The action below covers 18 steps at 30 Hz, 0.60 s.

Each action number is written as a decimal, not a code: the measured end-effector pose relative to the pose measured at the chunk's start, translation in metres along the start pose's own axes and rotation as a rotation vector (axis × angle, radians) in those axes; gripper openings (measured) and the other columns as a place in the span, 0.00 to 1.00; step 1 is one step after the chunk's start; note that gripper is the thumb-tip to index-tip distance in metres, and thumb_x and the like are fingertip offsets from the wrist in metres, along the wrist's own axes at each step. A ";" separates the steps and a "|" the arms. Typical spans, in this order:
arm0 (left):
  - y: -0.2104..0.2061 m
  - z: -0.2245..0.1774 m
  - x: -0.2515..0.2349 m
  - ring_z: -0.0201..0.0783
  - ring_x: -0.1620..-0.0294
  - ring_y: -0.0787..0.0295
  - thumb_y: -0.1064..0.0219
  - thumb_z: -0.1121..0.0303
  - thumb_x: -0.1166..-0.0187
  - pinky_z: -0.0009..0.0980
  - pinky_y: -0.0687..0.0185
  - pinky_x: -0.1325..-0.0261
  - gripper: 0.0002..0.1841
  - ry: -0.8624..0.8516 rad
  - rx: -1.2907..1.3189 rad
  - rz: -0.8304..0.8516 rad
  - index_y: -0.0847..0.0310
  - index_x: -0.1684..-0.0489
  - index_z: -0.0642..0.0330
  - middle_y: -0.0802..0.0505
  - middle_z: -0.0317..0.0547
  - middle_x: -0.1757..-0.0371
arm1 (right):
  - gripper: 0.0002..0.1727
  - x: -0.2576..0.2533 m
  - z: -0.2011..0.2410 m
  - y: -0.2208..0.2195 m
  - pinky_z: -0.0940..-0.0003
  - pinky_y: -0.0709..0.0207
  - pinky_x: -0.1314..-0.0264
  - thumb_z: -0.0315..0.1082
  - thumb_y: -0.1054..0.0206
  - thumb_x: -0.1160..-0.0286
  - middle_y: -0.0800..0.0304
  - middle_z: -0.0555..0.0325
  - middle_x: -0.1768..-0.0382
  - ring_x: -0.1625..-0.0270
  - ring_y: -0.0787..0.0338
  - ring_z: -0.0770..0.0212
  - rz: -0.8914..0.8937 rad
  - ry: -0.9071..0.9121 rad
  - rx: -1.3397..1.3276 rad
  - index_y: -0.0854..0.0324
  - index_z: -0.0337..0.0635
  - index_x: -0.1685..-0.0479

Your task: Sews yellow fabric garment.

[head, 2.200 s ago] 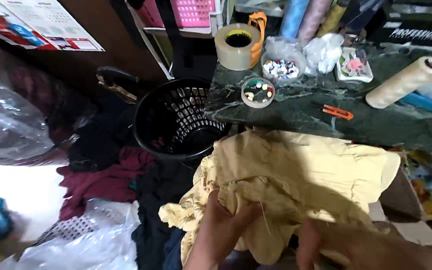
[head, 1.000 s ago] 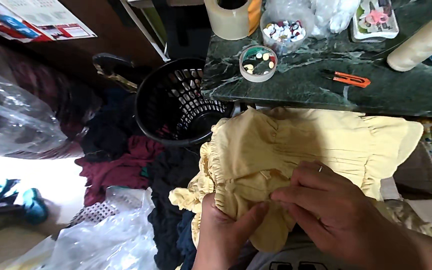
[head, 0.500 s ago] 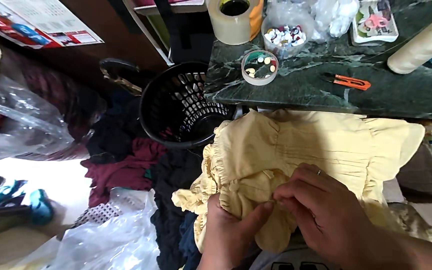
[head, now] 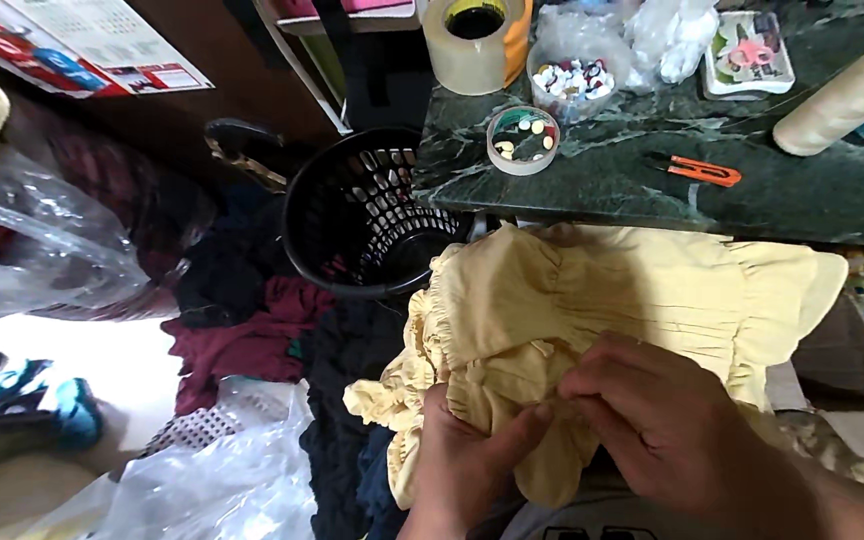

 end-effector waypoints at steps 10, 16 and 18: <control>0.001 0.002 0.000 0.19 0.59 0.06 0.16 0.69 0.40 0.23 0.08 0.52 0.12 -0.103 -0.071 -0.044 0.08 0.62 0.43 0.03 0.22 0.61 | 0.11 -0.026 0.014 0.005 0.83 0.21 0.58 0.35 0.40 0.16 0.15 0.57 0.64 0.61 0.16 0.70 0.184 0.059 -0.009 0.12 0.42 0.54; 0.002 0.002 -0.002 0.14 0.60 0.09 0.18 0.65 0.36 0.19 0.10 0.54 0.10 -0.151 -0.072 -0.010 0.10 0.61 0.40 0.04 0.17 0.62 | 0.06 -0.048 0.020 -0.010 0.67 0.20 0.64 0.24 0.39 0.30 0.17 0.52 0.66 0.62 0.14 0.58 0.356 0.202 -0.042 0.16 0.39 0.64; 0.008 0.019 0.004 0.10 0.54 0.12 0.26 0.58 0.24 0.15 0.14 0.50 0.07 -0.230 -0.098 0.056 0.13 0.53 0.39 0.06 0.13 0.57 | 0.08 -0.055 0.039 -0.014 0.69 0.19 0.55 0.27 0.43 0.24 0.14 0.52 0.64 0.56 0.13 0.58 0.247 0.312 -0.147 0.16 0.38 0.62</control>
Point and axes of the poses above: each hand's wrist, its own x-axis away from the middle knuckle, its own y-axis out of the back of the hand, z = x × y, the point moved 4 cm from there along -x, towards the middle knuckle
